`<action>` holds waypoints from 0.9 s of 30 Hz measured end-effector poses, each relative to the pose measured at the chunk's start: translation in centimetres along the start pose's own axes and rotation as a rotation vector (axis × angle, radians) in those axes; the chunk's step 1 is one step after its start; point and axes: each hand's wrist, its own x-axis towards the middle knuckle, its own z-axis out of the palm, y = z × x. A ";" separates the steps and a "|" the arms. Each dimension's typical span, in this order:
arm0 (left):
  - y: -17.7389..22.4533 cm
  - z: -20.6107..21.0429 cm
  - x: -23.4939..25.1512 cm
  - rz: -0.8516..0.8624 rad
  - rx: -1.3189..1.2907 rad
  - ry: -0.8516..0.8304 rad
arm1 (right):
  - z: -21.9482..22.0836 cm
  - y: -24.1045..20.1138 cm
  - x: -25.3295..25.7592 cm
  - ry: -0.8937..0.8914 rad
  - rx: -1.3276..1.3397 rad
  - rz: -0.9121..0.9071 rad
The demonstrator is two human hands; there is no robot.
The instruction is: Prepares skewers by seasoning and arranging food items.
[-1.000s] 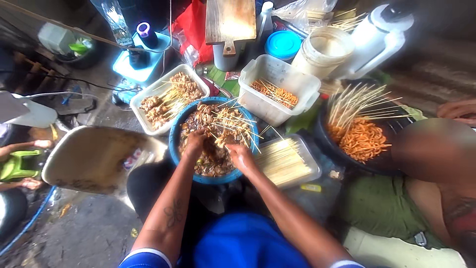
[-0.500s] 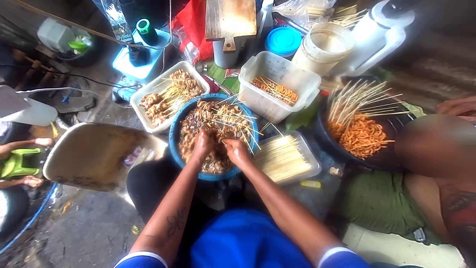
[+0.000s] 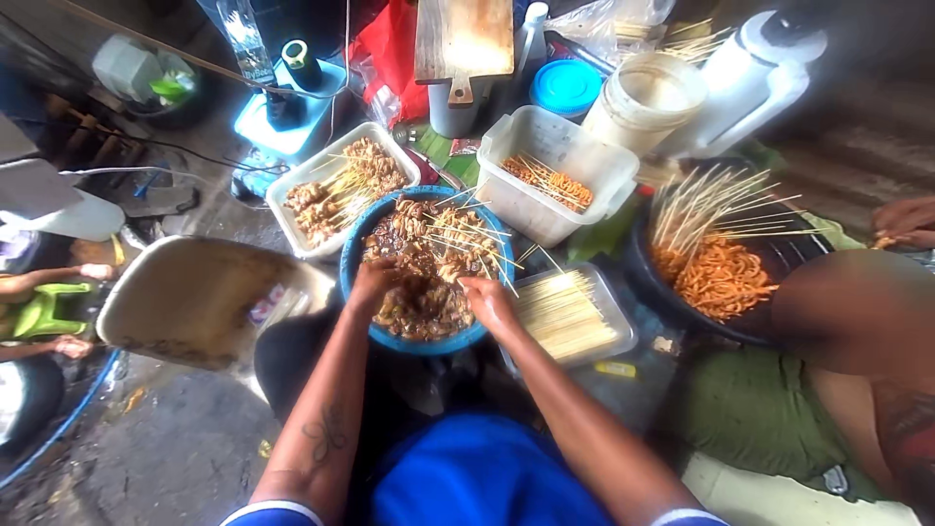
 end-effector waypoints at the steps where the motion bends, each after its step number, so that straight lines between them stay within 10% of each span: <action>1: 0.0 0.0 0.1 -0.040 -0.180 0.020 | 0.0 -0.4 -0.1 -0.011 -0.007 -0.003; 7: 0.3 0.6 0.4 -0.181 -0.514 0.117 | 0.4 -1.7 -1.0 -0.048 -0.043 -0.062; 12: 0.9 -1.4 0.3 0.175 0.564 0.180 | 0.5 -1.6 -1.1 -0.052 -0.073 -0.081; 16: 1.7 -0.8 -0.8 0.132 0.861 0.124 | 0.2 -1.5 -1.2 -0.045 -0.059 -0.061; 22: -1.5 1.8 -0.5 0.099 0.901 0.009 | 0.4 -1.6 -1.3 -0.049 -0.060 -0.061; 27: -1.6 0.4 0.5 0.036 0.352 0.062 | 0.3 -1.5 -1.2 -0.051 -0.024 -0.041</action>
